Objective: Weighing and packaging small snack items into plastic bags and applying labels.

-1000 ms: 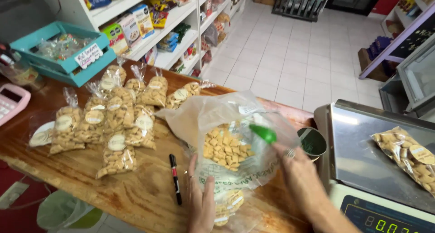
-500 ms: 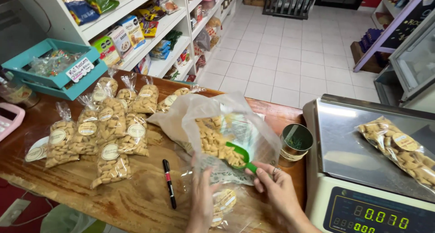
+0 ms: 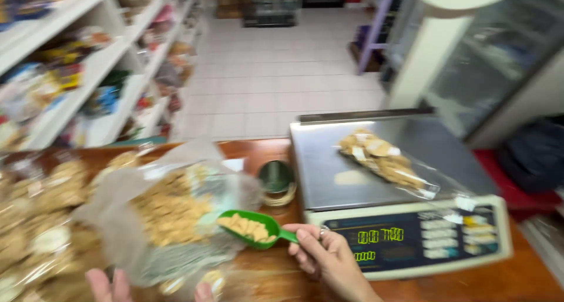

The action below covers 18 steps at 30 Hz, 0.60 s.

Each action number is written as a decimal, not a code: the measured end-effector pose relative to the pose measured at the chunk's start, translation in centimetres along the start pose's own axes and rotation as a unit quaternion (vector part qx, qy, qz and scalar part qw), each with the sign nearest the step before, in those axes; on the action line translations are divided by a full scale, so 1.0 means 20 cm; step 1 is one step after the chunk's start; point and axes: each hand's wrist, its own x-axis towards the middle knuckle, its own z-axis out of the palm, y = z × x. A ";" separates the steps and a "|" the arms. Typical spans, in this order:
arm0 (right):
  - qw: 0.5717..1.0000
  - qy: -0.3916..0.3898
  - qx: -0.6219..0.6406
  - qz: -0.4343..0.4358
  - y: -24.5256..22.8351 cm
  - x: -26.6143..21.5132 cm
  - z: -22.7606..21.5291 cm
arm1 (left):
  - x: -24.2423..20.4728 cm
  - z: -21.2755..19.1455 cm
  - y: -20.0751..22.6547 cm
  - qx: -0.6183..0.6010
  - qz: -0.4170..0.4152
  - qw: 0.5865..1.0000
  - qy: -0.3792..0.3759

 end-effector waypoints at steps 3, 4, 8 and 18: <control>0.996 0.056 -0.062 -0.027 -0.23 -0.19 -0.08 | -0.09 0.22 -0.16 0.095 0.137 0.981 -0.096; 0.984 0.119 -0.126 -0.040 -0.31 -0.26 -0.10 | -0.12 0.30 -0.20 0.154 0.225 0.952 -0.137; 0.954 0.182 -0.205 -0.119 -0.52 -0.56 -0.52 | -0.69 1.23 1.06 0.273 0.402 0.860 -0.154; 0.863 0.388 -0.245 -0.210 -0.72 -1.02 -1.30 | -0.99 1.90 1.20 0.179 0.463 0.716 -0.491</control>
